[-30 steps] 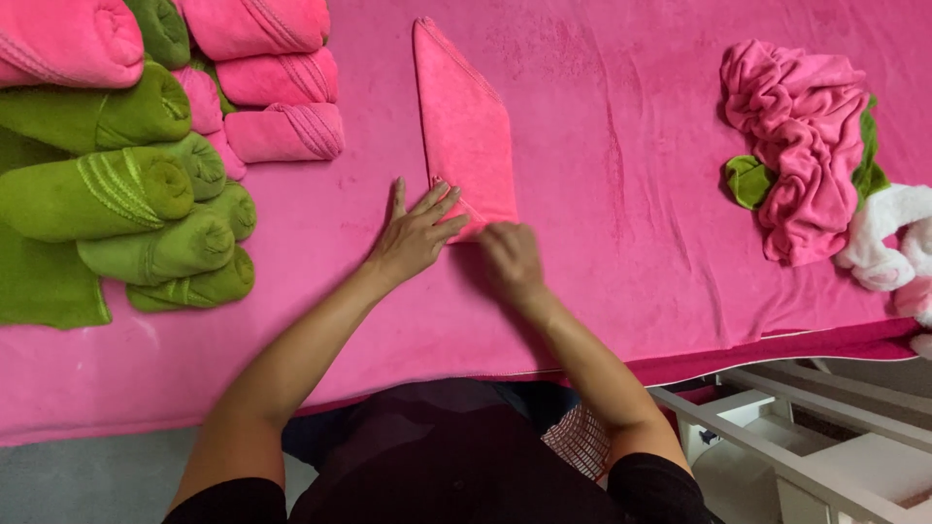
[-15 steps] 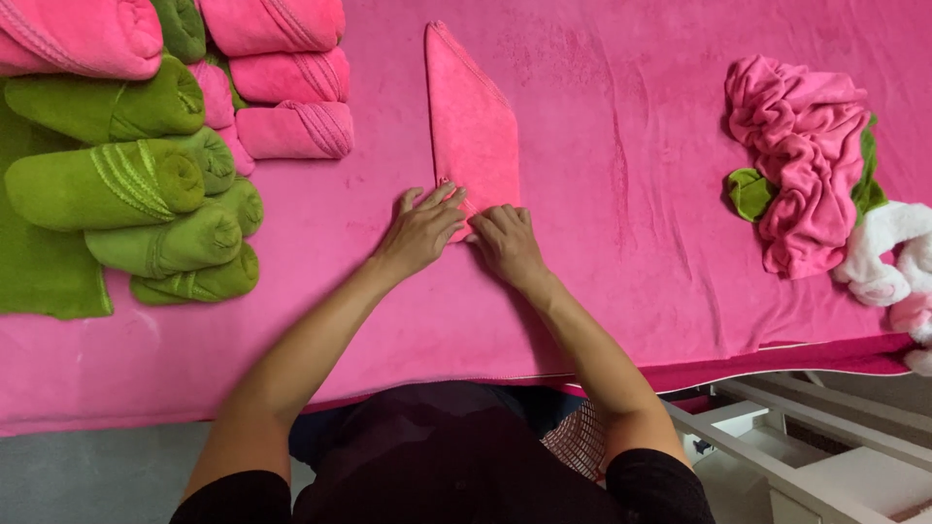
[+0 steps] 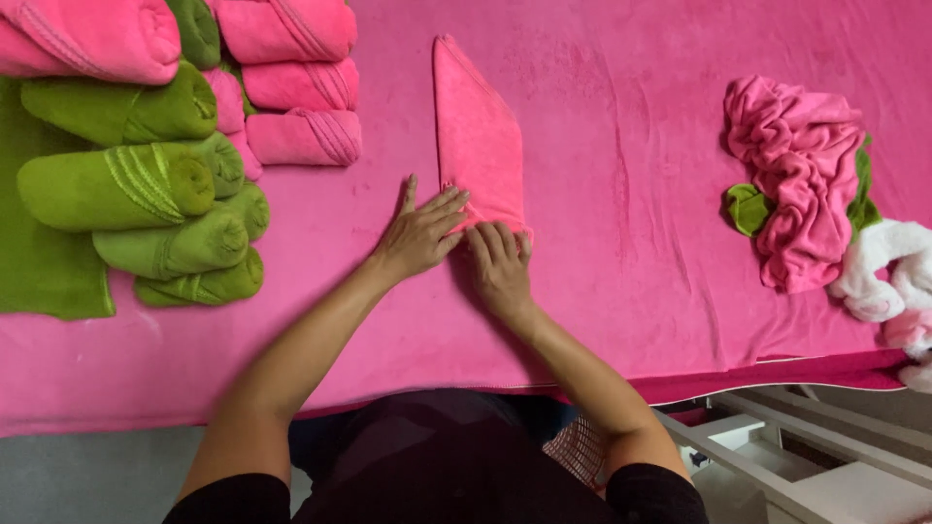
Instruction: The person folds a pink towel into a triangular shape and then rolls it tightly into a compact bundle. They repeat this process with a second pink towel, folding and rolling it in the same manner.
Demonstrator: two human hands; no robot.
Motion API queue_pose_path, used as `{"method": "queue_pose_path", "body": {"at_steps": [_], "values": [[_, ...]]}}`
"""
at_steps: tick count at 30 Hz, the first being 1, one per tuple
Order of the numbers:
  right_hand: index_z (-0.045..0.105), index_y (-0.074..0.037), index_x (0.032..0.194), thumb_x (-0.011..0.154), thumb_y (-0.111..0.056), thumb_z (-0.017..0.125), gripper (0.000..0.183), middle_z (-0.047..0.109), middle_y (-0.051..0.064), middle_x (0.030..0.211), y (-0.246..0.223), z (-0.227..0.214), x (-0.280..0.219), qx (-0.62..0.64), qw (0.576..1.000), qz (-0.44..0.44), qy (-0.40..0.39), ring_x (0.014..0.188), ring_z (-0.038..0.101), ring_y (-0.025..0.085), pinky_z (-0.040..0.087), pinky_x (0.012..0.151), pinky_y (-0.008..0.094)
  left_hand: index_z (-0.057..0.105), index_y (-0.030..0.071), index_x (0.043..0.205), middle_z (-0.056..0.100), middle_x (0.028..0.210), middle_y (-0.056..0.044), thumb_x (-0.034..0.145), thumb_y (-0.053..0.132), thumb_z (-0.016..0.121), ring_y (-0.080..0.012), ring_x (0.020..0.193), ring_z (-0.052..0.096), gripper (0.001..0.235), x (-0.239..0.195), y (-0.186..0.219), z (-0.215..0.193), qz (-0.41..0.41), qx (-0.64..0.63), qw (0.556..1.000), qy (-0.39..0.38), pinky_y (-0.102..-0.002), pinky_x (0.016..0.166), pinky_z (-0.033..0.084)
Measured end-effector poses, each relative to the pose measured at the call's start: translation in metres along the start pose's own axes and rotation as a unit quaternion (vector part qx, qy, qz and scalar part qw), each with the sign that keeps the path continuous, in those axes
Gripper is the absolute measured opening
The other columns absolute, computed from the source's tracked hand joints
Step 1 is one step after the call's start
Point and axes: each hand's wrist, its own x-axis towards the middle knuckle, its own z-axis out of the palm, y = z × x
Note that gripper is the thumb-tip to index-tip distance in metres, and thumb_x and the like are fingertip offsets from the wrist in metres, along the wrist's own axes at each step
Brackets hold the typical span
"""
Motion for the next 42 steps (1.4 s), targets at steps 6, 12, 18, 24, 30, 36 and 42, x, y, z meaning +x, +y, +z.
{"method": "queue_pose_path", "body": {"at_steps": [6,12,18,24,30,36,42], "values": [[0.066,-0.009,0.123,0.100,-0.020,0.065,0.025,0.062,0.010,0.108,0.036,0.037,0.007,0.115,0.992,-0.044,-0.036,0.097,0.063,0.032,0.048,0.084,0.042,0.068,0.018,0.135,0.055,0.160,-0.004,0.108,0.053,0.057,-0.0219,0.150,0.049,0.045,0.008,0.001,-0.013,-0.038,-0.066,0.997,-0.031,-0.069,0.123,-0.004],[0.070,-0.011,0.115,0.088,-0.025,0.081,0.032,0.065,0.007,0.106,0.062,0.040,0.035,0.242,0.957,-0.039,-0.158,0.097,0.064,0.030,0.050,0.080,0.042,0.057,0.022,0.150,0.049,0.165,-0.001,0.108,0.061,0.050,-0.0199,0.152,0.045,0.057,0.007,-0.011,-0.013,-0.030,-0.058,0.997,-0.044,-0.067,0.125,-0.004],[0.069,0.000,0.117,0.102,-0.031,0.069,0.034,0.067,0.021,0.107,0.064,0.009,0.076,0.351,0.898,0.052,-0.261,0.102,0.066,0.046,0.051,0.088,0.054,0.058,0.030,0.150,0.058,0.156,0.002,0.114,0.043,0.047,-0.0176,0.143,0.055,0.040,0.010,-0.016,-0.003,-0.097,-0.107,0.989,-0.016,-0.063,0.127,-0.001],[0.071,-0.014,0.122,0.094,-0.022,0.079,0.030,0.064,0.008,0.114,0.026,0.033,0.018,0.103,0.994,-0.006,0.024,0.107,0.064,0.031,0.047,0.091,0.043,0.064,0.030,0.144,0.060,0.154,0.005,0.114,0.038,0.046,-0.0201,0.141,0.057,0.036,0.011,-0.016,-0.002,-0.126,-0.142,0.982,-0.008,-0.064,0.126,0.001],[0.073,-0.014,0.125,0.090,-0.033,0.082,0.041,0.068,0.005,0.109,0.051,0.038,0.038,0.182,0.981,-0.014,-0.063,0.101,0.065,0.027,0.046,0.089,0.043,0.049,0.029,0.158,0.056,0.158,-0.003,0.115,0.043,0.045,-0.0230,0.144,0.053,0.045,0.011,-0.019,0.003,-0.120,-0.131,0.984,0.002,-0.063,0.128,0.007],[0.077,-0.010,0.117,0.095,-0.029,0.076,0.030,0.065,0.008,0.098,0.075,0.054,0.061,0.258,0.957,0.006,-0.136,0.093,0.062,0.032,0.046,0.079,0.044,0.050,0.023,0.158,0.052,0.161,-0.010,0.108,0.042,0.060,-0.0296,0.146,0.051,0.055,0.019,-0.016,-0.012,-0.085,-0.129,0.988,-0.017,-0.066,0.126,0.014],[0.067,-0.011,0.135,0.099,-0.019,0.072,0.037,0.063,0.012,0.112,0.035,0.026,0.055,0.072,0.997,-0.020,-0.012,0.106,0.063,0.031,0.044,0.092,0.043,0.051,0.022,0.156,0.058,0.155,-0.008,0.109,0.037,0.058,-0.0262,0.145,0.053,0.050,0.028,-0.030,0.000,-0.102,-0.120,0.986,-0.045,-0.065,0.128,0.011]]}}
